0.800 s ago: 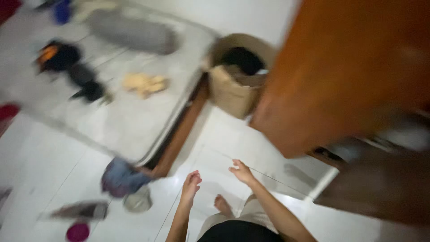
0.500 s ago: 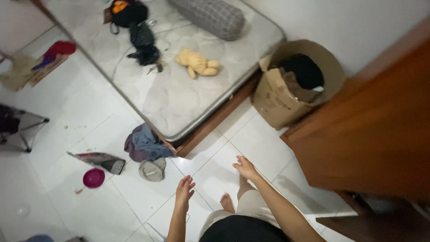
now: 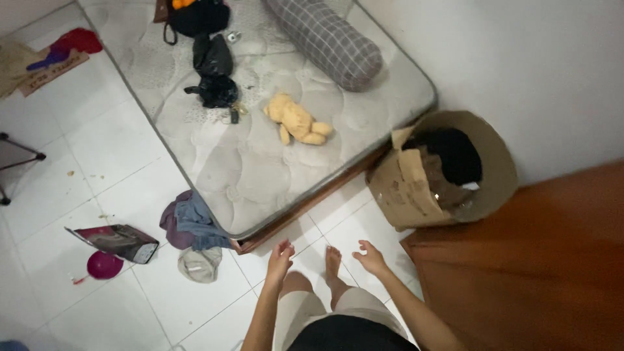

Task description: Tidying up a bedroom by hanging a shirt, collecting coins, and organizing a wallet.

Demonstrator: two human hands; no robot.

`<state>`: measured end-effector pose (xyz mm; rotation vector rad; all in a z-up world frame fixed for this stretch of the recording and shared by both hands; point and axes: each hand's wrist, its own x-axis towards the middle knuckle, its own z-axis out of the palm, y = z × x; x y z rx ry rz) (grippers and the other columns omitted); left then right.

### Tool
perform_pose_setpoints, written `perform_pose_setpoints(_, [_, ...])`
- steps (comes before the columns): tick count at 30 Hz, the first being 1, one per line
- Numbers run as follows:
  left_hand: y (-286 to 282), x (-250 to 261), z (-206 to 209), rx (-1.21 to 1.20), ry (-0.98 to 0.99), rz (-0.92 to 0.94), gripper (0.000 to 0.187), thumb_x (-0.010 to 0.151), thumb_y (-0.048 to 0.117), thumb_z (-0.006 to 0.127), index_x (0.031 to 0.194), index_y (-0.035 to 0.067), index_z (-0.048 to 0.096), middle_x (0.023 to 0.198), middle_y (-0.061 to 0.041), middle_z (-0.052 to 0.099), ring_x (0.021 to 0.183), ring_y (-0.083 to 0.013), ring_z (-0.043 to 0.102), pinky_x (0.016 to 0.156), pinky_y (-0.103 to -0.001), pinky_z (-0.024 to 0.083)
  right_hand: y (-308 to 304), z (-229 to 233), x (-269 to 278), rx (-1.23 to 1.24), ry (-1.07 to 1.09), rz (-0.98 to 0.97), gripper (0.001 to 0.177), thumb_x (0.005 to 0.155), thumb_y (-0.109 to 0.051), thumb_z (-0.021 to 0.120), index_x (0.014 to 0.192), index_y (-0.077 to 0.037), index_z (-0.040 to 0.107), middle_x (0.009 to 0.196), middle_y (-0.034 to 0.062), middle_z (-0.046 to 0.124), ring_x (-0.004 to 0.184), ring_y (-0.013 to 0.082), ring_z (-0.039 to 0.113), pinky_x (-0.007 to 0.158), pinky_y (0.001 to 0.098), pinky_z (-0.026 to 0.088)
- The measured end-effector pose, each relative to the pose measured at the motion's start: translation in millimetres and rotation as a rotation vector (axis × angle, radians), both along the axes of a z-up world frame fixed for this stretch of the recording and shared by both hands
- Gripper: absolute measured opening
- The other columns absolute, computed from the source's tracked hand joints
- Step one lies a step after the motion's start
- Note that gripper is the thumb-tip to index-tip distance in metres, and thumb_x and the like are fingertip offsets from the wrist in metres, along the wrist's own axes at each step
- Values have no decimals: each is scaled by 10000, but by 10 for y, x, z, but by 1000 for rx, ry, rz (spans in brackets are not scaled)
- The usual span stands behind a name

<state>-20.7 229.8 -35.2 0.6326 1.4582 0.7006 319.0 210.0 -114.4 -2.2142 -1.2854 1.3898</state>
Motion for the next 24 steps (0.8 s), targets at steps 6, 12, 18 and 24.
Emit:
perform_pose_setpoints(6, [479,-20,-640,88,-156,177,505,975,318,664,1379,26,583,1139,-140,681,1009,-233,619,839,-338,527,1305,-770,224,202,-234,390,694,875,-396,795,1398,-57,488,1378,162,546,1252,310,534,1037,392,412])
perform_pose_setpoints(12, [882,-285,-22,-109,-23,-9,479,951,387,609,1336,102,620,1194,-36,699,1100,-173,649,879,-340,538,2223,444,-366,36,-56,147,767,838,-316,772,1478,-53,442,1460,198,521,1202,332,621,1010,425,501])
perform_pose_setpoints(18, [1365,-573,-199,-177,-8,31,491,951,393,617,1358,118,621,1220,-76,657,1127,-212,617,906,-395,497,3167,41,-188,201,-129,128,781,811,-272,795,1492,-67,472,1507,207,488,1384,343,472,1144,412,396])
perform_pose_setpoints(24, [1487,-486,-175,-314,51,82,521,946,384,584,1390,112,579,1317,-56,652,1215,-225,620,998,-410,476,4204,-231,-164,-12,-247,210,901,851,-343,786,1555,-55,303,1628,178,282,1464,365,339,1191,460,305])
